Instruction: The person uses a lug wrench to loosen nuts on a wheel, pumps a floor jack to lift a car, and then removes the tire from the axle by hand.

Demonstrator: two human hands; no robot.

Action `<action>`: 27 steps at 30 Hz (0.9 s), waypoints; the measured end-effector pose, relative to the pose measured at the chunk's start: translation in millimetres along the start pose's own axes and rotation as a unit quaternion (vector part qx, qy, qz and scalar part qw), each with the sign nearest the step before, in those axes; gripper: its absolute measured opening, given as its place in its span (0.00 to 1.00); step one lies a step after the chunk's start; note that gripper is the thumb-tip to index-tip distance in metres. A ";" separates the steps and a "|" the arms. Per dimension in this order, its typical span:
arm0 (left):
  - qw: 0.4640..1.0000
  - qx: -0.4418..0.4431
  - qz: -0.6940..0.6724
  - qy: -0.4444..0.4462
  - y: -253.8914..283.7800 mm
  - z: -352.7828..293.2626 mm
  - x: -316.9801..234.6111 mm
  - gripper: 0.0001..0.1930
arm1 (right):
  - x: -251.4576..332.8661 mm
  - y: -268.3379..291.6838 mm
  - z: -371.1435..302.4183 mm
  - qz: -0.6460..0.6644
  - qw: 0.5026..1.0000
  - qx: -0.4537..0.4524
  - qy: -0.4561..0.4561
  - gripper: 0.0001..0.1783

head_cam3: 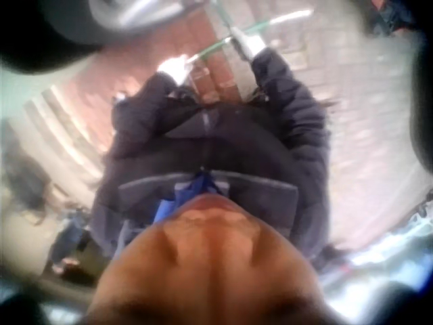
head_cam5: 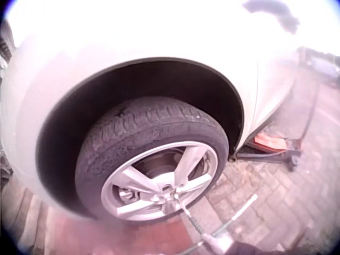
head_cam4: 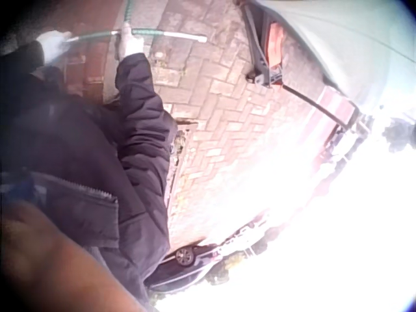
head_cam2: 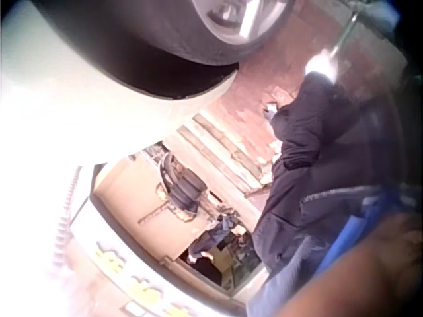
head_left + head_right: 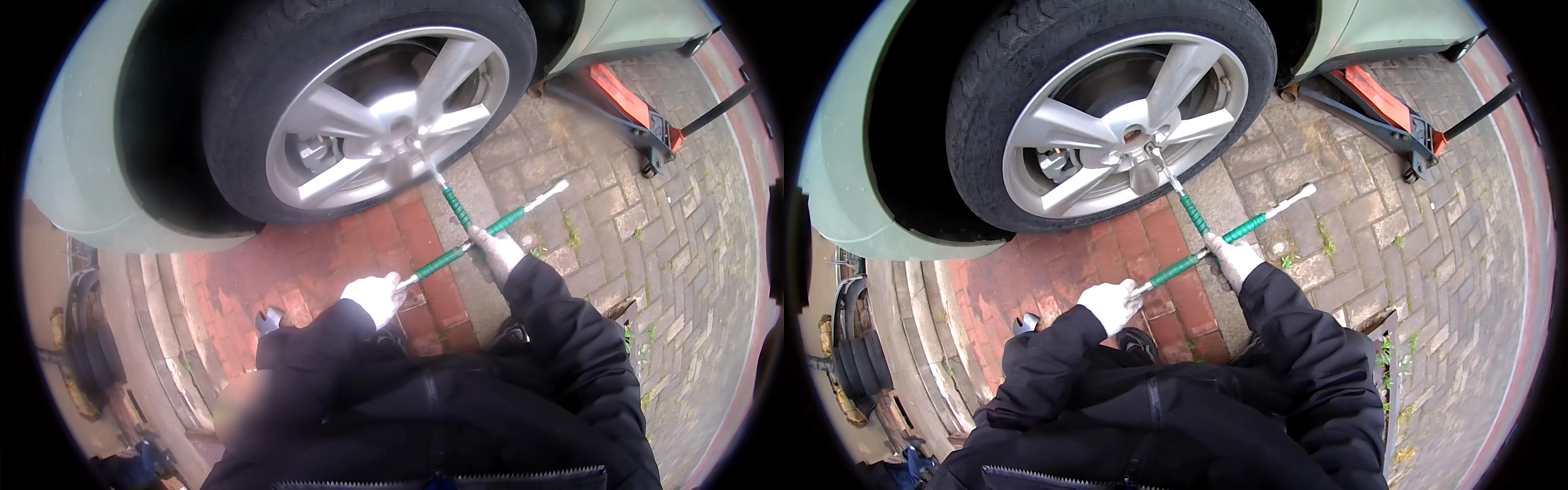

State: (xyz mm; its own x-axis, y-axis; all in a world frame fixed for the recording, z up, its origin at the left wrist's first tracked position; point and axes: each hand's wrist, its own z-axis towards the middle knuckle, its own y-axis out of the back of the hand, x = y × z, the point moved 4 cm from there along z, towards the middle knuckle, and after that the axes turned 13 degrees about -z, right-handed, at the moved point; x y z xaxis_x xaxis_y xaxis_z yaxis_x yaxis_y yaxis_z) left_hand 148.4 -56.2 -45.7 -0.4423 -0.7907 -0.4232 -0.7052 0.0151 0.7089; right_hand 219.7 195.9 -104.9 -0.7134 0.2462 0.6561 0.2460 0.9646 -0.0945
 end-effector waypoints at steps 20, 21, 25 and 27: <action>0.994 -0.019 -0.111 -0.012 -73.3 103.3 72.4 0.13 | 114.1 145.7 14.3 0.455 0.840 -0.201 0.214 0.26; 0.993 -0.029 -0.114 -0.014 -72.6 103.5 75.8 0.13 | 110.8 143.6 19.3 0.471 0.845 -0.194 0.162 0.24; 0.988 -0.023 -0.144 -0.044 -80.5 110.4 85.2 0.14 | 117.8 124.2 8.3 0.376 0.854 -0.306 0.190 0.19; 0.978 -0.044 -0.180 -0.095 -90.3 117.7 85.8 0.13 | 124.4 111.2 -0.3 0.368 0.843 -0.349 0.180 0.18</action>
State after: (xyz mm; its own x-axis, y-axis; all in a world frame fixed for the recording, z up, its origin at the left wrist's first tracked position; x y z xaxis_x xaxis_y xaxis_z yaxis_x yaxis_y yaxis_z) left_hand 108.9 -53.3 -212.4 -0.2759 -0.6073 -0.7451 -0.7871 -0.3023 0.5378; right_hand 158.5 333.8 -33.6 0.0147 0.5887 0.8082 0.9505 0.2426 -0.1940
